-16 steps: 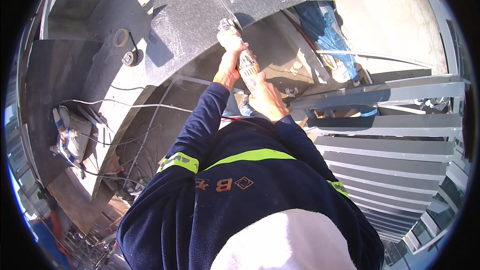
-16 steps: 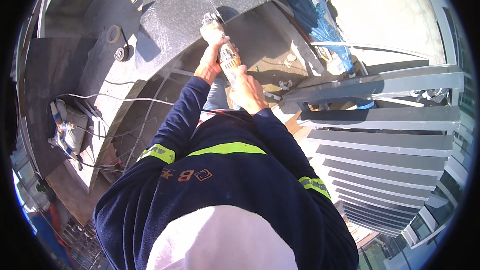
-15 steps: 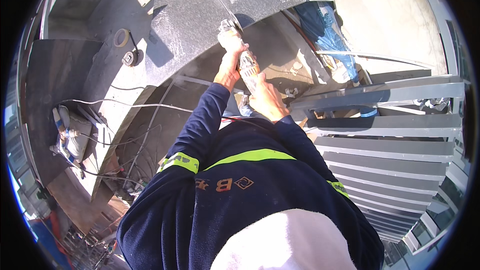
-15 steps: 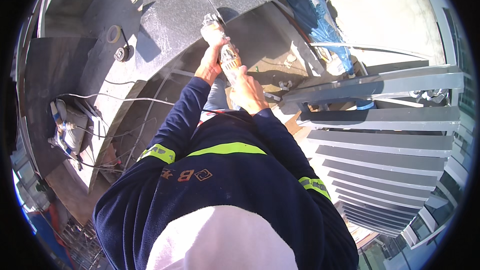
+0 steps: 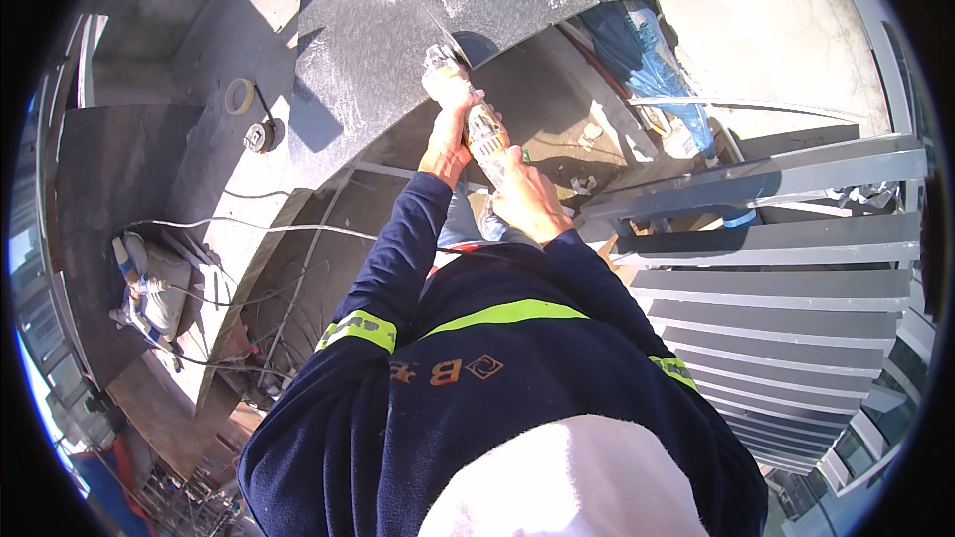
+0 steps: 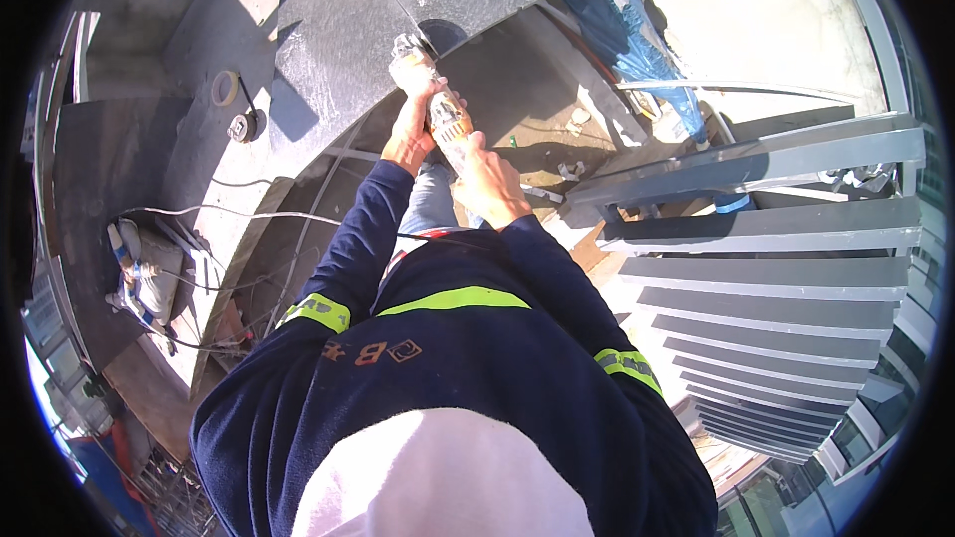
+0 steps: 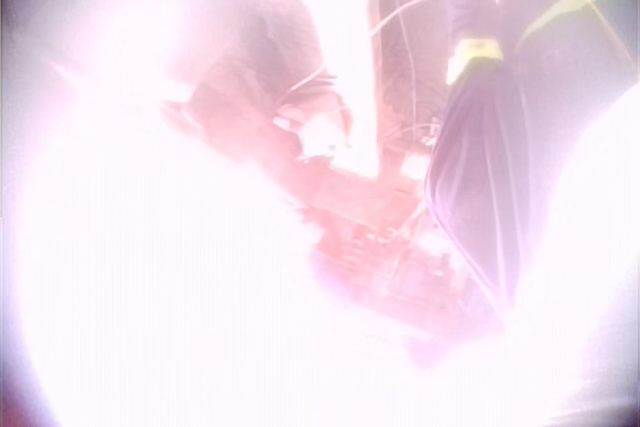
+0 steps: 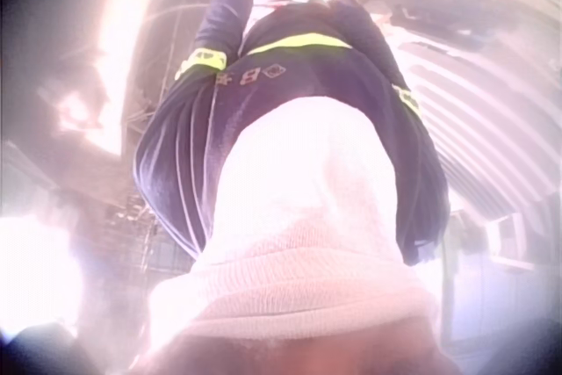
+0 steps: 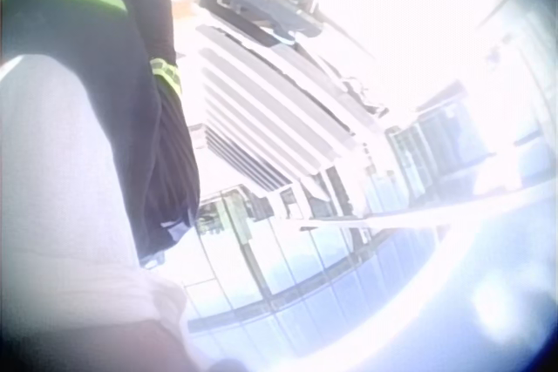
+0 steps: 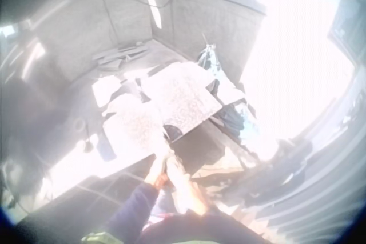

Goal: The person uses an angle grinder to cut a dark rectangular tile on a rooftop work surface. They measure and mark the tile, then cut along the marked line, handling the tile and grinder with both hands. The person also moves a large white bag and repositions the tile during the process.

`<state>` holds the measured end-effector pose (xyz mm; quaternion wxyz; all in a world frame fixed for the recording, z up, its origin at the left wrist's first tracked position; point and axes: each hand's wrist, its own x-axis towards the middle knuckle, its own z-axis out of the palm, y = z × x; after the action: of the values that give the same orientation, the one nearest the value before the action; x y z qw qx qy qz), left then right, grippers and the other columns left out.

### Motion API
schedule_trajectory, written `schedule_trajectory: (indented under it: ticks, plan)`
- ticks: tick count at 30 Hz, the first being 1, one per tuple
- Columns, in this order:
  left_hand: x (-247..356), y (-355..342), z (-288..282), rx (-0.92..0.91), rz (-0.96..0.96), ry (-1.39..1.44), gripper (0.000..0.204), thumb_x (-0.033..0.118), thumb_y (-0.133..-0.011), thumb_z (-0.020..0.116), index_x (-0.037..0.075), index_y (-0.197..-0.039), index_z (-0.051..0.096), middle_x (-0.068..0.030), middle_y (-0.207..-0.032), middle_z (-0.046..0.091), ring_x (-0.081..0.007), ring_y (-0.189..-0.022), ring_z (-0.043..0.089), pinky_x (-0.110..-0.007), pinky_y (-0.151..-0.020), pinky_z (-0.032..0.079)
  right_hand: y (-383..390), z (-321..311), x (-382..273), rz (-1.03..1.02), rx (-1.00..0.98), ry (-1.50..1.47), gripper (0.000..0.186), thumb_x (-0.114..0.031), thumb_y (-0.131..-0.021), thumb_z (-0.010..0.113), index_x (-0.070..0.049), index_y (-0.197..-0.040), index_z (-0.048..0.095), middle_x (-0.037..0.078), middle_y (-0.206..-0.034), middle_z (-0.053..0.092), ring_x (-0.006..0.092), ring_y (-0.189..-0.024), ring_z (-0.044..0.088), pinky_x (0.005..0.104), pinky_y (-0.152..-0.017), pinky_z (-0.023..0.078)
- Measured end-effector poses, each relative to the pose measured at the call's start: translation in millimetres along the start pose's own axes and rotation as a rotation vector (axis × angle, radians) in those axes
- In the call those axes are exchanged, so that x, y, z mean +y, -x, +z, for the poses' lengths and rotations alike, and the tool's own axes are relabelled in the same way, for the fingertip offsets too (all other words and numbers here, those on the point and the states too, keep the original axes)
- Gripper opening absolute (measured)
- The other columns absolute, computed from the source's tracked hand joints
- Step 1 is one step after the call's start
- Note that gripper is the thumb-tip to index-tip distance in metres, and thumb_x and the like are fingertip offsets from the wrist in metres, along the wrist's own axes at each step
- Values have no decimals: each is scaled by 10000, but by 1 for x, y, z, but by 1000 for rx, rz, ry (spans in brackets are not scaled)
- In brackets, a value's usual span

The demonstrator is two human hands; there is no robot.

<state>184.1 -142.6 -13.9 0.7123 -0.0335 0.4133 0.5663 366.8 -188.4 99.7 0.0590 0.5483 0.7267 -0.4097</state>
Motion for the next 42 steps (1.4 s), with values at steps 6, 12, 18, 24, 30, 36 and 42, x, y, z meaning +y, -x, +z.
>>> schedule_trajectory:
  ticks: [6, 12, 18, 24, 30, 36, 42]
  plan:
    - [-15, 18, 14, 18, 27, 16, 318, 190, -938, 807, 34, -1169, 654, -114, -948, 718, -282, -844, 772, -466, -720, 668, 13, 11, 23, -61, 73, -86, 539, -121, -865, 722, 9, -1295, 426, 351, -989, 754, 546, -952, 750, 592, -802, 617]
    - [46, 42, 74, -45, 259, -142, 327, 158, -910, 814, 23, -1170, 668, -102, -938, 720, -260, -783, 774, -416, -644, 664, -4, 8, 10, -147, 134, -292, 684, -224, -919, 801, -12, -1396, 359, 346, -964, 753, 538, -896, 762, 593, -790, 613]
    - [70, 41, 84, -177, 374, -88, 347, 227, -915, 792, 13, -1170, 691, -125, -1001, 746, -287, -874, 790, -427, -721, 671, 2, -26, -43, -188, 107, -500, 522, -114, -909, 796, 28, -1270, 446, 225, -852, 748, 282, -584, 752, 416, -522, 601]
    - [40, 65, 67, 224, 514, -298, 528, 223, -826, 886, 46, -1251, 626, -91, -1012, 723, -220, -855, 732, -388, -770, 628, -1, 7, -13, -320, 278, -78, 564, -33, -857, 776, 20, -1327, 468, 298, -899, 739, 492, -843, 770, 537, -739, 597]
    - [44, 113, 34, 455, 571, -208, 538, 162, -751, 887, 38, -1206, 629, -46, -982, 686, -186, -890, 697, -361, -844, 604, 3, 45, -31, -536, 302, -208, 613, -144, -900, 840, 27, -1376, 493, 240, -916, 731, 460, -800, 734, 509, -751, 578]
    - [78, 163, -21, 442, 815, -165, 609, 183, -833, 900, 35, -1310, 552, -125, -1104, 699, -233, -970, 732, -401, -872, 621, -24, 100, -50, -501, -2, -190, 414, -169, -962, 787, 54, -1252, 592, 245, -956, 766, 467, -877, 764, 519, -802, 583]
    - [146, 221, -105, 900, 831, -453, 762, 306, -746, 928, -10, -1339, 568, -191, -1126, 756, -316, -1014, 774, -454, -908, 623, -14, 156, -160, -574, -219, -218, 502, -227, -976, 770, 34, -1344, 551, 272, -1047, 774, 457, -932, 781, 518, -821, 587]
